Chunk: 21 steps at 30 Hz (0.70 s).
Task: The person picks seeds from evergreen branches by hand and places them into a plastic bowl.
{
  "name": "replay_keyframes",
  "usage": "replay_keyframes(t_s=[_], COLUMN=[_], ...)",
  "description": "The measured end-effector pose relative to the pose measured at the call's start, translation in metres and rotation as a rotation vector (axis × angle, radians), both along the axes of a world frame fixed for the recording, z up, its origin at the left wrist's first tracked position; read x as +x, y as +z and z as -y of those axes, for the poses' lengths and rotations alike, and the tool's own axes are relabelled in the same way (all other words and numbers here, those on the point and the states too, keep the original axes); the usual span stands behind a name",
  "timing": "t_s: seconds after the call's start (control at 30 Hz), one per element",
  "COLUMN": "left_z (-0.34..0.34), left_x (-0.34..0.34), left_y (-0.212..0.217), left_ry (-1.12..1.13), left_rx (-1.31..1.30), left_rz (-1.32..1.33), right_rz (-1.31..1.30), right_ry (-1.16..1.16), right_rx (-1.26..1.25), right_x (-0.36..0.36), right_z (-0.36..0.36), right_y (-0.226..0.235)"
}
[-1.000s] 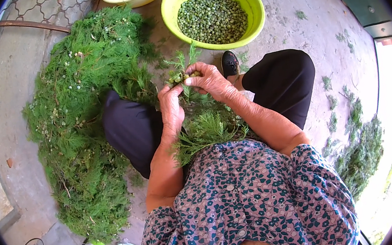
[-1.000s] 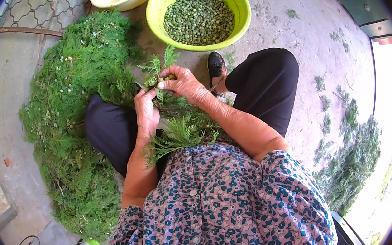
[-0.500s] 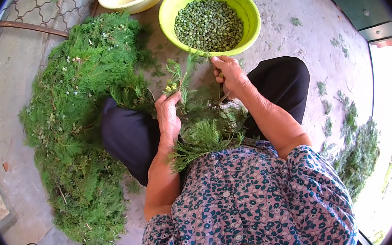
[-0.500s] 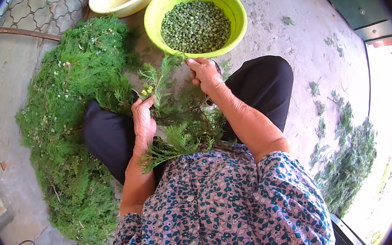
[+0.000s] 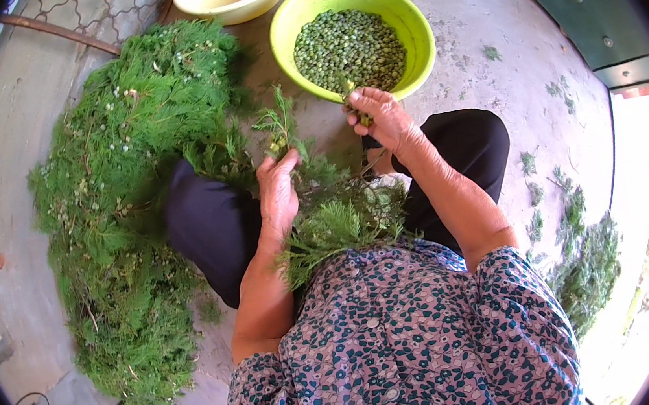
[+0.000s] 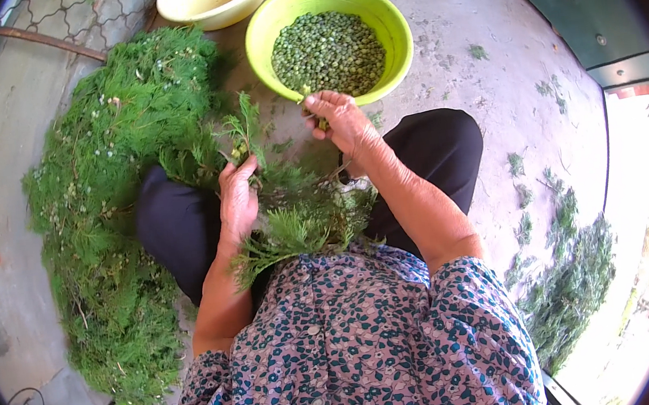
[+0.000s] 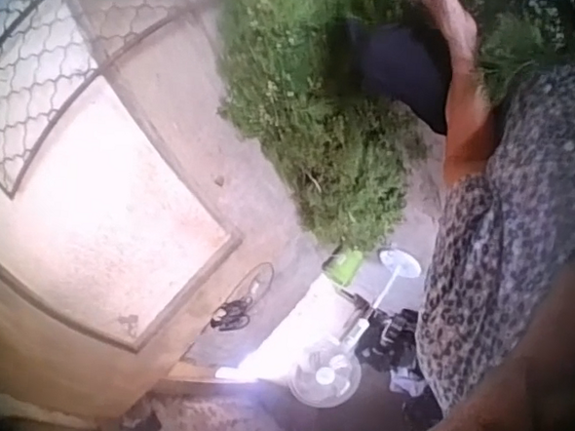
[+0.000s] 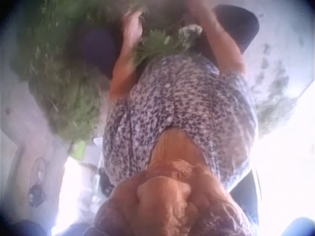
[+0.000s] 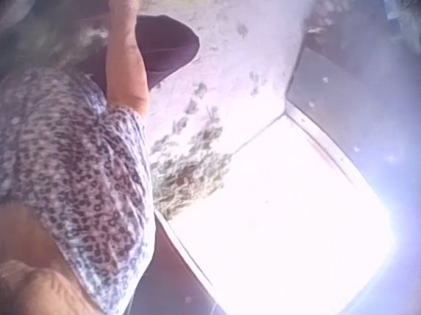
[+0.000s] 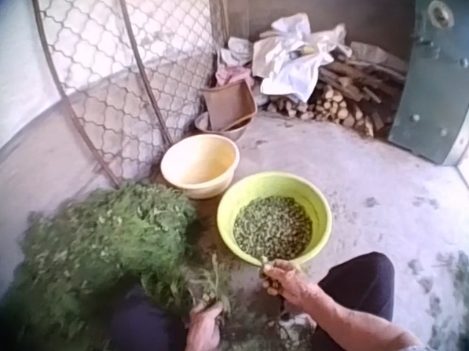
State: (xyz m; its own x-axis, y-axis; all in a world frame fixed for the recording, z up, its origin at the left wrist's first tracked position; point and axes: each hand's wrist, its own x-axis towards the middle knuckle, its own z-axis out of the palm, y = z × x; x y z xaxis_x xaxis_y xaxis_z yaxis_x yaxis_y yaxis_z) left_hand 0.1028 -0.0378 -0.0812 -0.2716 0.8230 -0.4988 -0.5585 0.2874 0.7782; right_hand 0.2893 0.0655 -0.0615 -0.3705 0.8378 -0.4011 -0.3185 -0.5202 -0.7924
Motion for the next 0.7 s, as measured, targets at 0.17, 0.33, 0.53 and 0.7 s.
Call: replay_keyframes(t_s=[0.17, 0.33, 0.53, 0.7], left_z=[-0.004, 0.000, 0.000, 0.000], left_x=[0.006, 0.002, 0.002, -0.001], left_y=[0.019, 0.006, 0.001, 0.003], left_ry=[-0.057, -0.095, -0.035, -0.088], left_rx=[0.011, 0.054, 0.052, 0.001], left_rz=[0.063, 0.007, -0.008, -0.047], right_rz=[-0.013, 0.212, 0.323, 0.038], right_ry=[0.029, 0.107, 0.189, 0.325], right_rx=[-0.046, 0.035, 0.098, -0.056], right_x=[-0.029, -0.050, -0.053, -0.043], right_z=[0.036, 0.054, 0.060, 0.057], right_y=[-0.016, -0.027, -0.026, -0.024])
